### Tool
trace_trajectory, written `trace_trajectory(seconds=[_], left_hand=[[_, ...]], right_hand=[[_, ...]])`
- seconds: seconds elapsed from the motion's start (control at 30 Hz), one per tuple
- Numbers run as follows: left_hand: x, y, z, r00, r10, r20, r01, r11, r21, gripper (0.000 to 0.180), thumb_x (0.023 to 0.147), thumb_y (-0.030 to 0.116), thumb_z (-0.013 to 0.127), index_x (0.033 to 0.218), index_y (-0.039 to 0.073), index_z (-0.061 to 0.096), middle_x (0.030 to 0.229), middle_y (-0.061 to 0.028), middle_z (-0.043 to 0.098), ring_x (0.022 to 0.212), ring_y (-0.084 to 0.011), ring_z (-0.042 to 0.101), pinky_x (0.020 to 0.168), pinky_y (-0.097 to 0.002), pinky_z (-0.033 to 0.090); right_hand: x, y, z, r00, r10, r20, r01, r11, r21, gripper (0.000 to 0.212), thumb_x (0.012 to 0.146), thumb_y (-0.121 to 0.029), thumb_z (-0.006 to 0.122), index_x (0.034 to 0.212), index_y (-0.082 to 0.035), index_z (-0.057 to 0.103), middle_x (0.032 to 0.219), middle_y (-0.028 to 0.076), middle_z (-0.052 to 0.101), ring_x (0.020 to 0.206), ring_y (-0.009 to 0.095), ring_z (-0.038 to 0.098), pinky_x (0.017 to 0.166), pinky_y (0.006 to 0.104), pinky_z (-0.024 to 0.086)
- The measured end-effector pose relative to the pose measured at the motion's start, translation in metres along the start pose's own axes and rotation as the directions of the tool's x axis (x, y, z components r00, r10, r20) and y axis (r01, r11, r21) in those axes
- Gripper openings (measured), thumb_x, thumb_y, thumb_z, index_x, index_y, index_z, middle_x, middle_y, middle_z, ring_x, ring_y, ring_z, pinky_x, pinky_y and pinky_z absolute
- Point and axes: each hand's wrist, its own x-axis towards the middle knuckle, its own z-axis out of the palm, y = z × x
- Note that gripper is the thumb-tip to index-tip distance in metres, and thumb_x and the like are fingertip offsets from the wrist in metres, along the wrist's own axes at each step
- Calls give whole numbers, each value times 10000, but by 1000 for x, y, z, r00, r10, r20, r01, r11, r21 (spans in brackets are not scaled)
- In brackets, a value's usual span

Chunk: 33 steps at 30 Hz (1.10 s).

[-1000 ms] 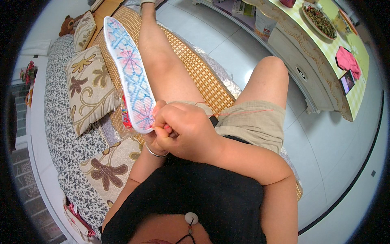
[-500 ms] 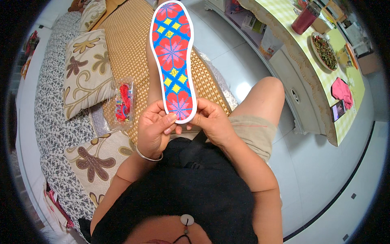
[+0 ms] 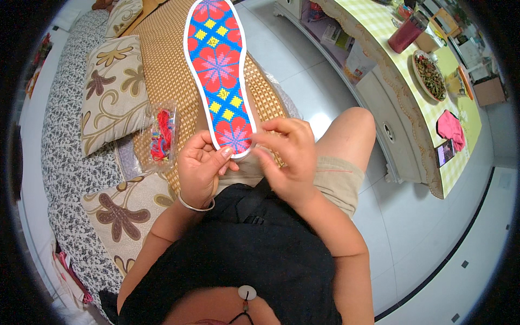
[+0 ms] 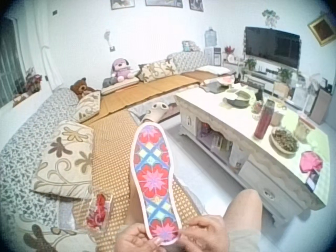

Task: The person threads a needle with red thread and then performs hand sewing on a colorful floral pattern on a shoe insole.

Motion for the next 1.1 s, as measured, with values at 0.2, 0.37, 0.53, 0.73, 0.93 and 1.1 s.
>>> trace_trajectory(seconds=[0.2,0.37,0.53,0.73,0.93,1.1], left_hand=[[5,-4,1,992,125,0,-123,975,185,118,848,-14,596,944,-16,528,827,-62,613,606,-46,531,581,-210,509],[37,3,-57,920,366,-141,-217,775,593,88,827,-24,619,881,-8,552,777,-22,606,613,-31,529,544,-172,440],[63,17,-109,819,521,-240,-203,655,728,83,808,-32,629,853,-7,564,725,-11,599,596,-38,526,527,-166,409],[45,21,-68,933,221,-283,-88,905,417,85,811,-29,627,849,4,559,722,-36,593,573,-34,531,502,-171,432],[20,19,-10,993,69,-90,-51,980,193,92,832,-7,609,861,-6,522,758,-40,585,531,-17,458,571,-195,507],[15,21,1,998,48,-36,-41,986,164,93,836,-3,604,855,4,513,758,-36,583,542,-14,459,591,-206,514]], right_hand=[[11,-14,-4,997,-71,37,59,968,244,132,760,-12,644,883,-39,602,984,121,615,912,253,559,766,340,462],[36,-5,-140,841,531,-98,27,141,990,67,922,-35,479,956,-17,533,845,56,522,689,77,446,584,211,418],[-51,117,-517,508,427,-748,-17,873,488,42,837,44,517,814,51,551,702,80,478,663,183,426,746,353,458],[-59,119,-447,321,95,-942,-106,992,64,89,867,-14,528,895,41,592,748,148,610,654,268,607,670,378,546],[13,11,-93,851,421,-314,-413,906,95,122,877,-57,565,985,-19,607,774,30,551,675,119,521,619,245,429],[13,-9,-11,989,-134,60,138,988,-69,241,662,47,664,889,-17,616,720,100,580,620,264,556,543,350,436]])
